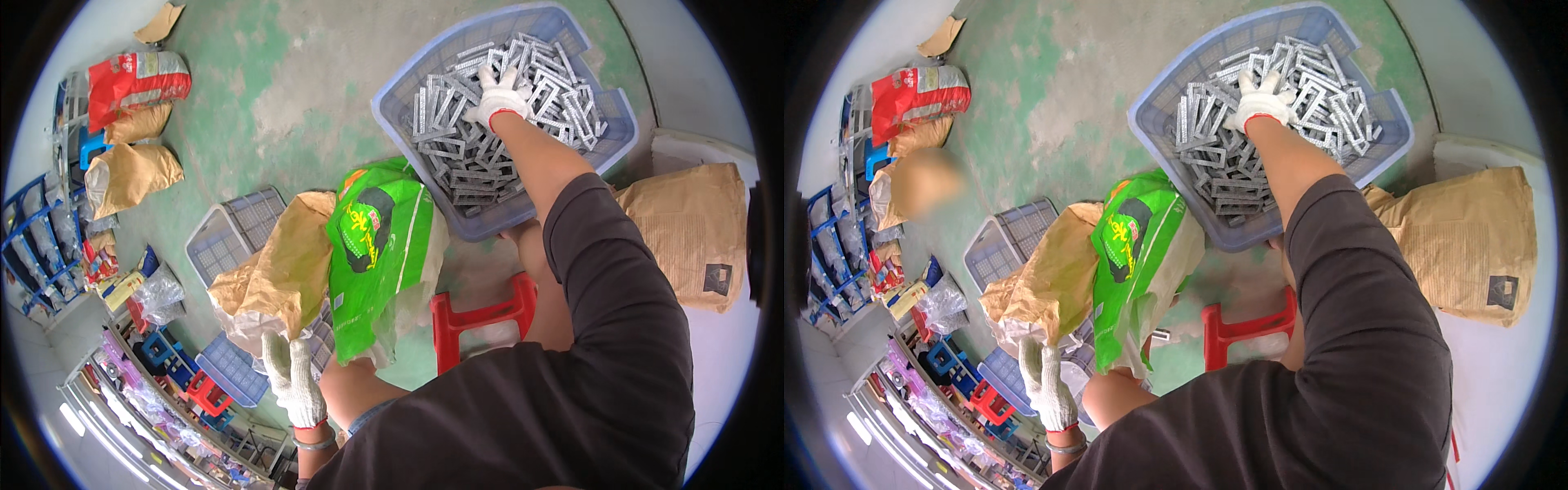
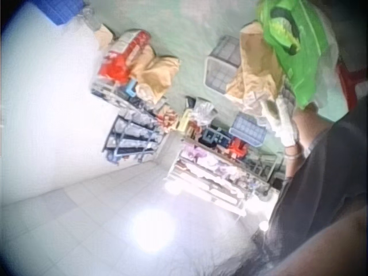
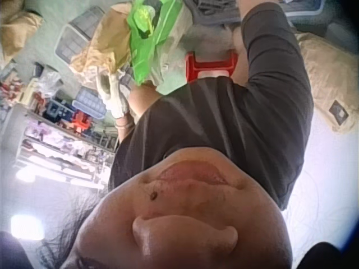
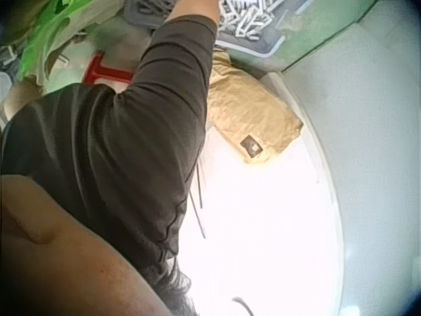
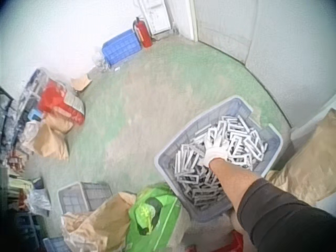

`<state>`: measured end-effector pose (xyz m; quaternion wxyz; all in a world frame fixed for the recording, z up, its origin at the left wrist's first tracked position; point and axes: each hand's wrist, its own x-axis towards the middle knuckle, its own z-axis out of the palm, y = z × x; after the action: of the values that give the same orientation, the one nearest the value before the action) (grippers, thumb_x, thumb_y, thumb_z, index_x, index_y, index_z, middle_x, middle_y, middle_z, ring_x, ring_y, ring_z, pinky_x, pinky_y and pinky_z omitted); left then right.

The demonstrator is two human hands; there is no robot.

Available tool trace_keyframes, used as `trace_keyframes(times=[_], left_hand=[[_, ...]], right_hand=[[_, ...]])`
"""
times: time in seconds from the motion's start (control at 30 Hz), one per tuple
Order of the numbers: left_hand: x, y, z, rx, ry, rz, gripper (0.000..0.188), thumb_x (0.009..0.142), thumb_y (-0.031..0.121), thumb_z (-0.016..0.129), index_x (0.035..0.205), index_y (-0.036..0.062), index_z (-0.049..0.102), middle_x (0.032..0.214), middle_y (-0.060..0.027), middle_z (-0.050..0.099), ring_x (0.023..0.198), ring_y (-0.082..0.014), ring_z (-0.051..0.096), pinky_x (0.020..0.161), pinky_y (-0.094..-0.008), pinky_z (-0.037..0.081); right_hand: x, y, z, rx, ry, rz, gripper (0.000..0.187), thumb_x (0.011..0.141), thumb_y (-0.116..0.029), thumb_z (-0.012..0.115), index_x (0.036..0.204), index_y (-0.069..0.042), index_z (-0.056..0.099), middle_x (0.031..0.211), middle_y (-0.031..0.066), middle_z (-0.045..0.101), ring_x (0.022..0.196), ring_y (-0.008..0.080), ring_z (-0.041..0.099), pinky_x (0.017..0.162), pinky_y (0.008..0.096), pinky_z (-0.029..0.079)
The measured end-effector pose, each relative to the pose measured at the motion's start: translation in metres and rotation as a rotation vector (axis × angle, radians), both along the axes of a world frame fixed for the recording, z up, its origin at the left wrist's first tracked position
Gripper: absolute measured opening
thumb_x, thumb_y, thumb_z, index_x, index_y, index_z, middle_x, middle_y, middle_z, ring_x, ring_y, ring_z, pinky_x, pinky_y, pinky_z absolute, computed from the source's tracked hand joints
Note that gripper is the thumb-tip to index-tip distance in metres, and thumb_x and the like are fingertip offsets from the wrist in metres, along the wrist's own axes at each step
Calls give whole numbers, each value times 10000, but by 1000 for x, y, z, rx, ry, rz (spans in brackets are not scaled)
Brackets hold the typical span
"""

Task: The person picks up metal rectangular frames from a paper bag, turns them over to check both sides, and places them into a blue plastic bin.

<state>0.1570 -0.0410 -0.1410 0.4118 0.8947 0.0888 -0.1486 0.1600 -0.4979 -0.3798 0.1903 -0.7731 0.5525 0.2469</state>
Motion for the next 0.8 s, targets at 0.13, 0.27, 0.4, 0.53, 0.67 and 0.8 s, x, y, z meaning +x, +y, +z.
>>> trace_keyframes(times=[0.13,0.27,0.4,0.53,0.67,0.8], left_hand=[[10,-19,2,30,-24,-63,532,965,138,609,1415,-72,419,1451,-157,446,1296,-214,449,1093,-332,339],[11,-20,3,33,-34,-137,457,974,93,570,1391,-61,462,1481,-164,426,1342,-240,426,1123,-360,318],[10,-18,7,78,-98,-304,379,975,59,548,1346,-21,538,1482,-179,428,1334,-279,451,1119,-374,335],[10,-8,11,80,-73,-323,339,977,45,535,1310,-7,575,1468,-185,442,1336,-292,449,1116,-374,342],[7,-21,11,19,-14,-149,351,974,61,553,1307,-51,554,1447,-178,463,1329,-260,445,1098,-357,356],[3,-39,12,-4,16,-114,393,968,84,580,1310,-99,523,1439,-165,467,1310,-230,449,1078,-340,370]], right_hand=[[-6,1,-25,-130,-50,72,794,771,-442,767,1432,-400,329,1552,167,187,1343,500,294,948,583,481],[-10,0,-35,-158,-34,119,645,823,-358,725,1385,-383,411,1469,174,281,1319,480,327,943,513,506],[-10,-6,-36,-89,-1,140,571,886,-121,606,1390,-350,465,1453,207,262,1240,471,394,906,502,536],[-28,-11,-35,-140,-121,228,491,892,-72,542,1329,-297,537,1389,232,361,1175,448,489,913,480,533],[-43,-24,-17,-43,-135,246,472,850,-155,640,1291,-312,571,1394,211,409,1126,383,605,952,435,514],[-70,-51,-29,-38,-347,231,490,817,-246,712,1285,-313,585,1337,189,485,1141,380,593,996,410,482]])
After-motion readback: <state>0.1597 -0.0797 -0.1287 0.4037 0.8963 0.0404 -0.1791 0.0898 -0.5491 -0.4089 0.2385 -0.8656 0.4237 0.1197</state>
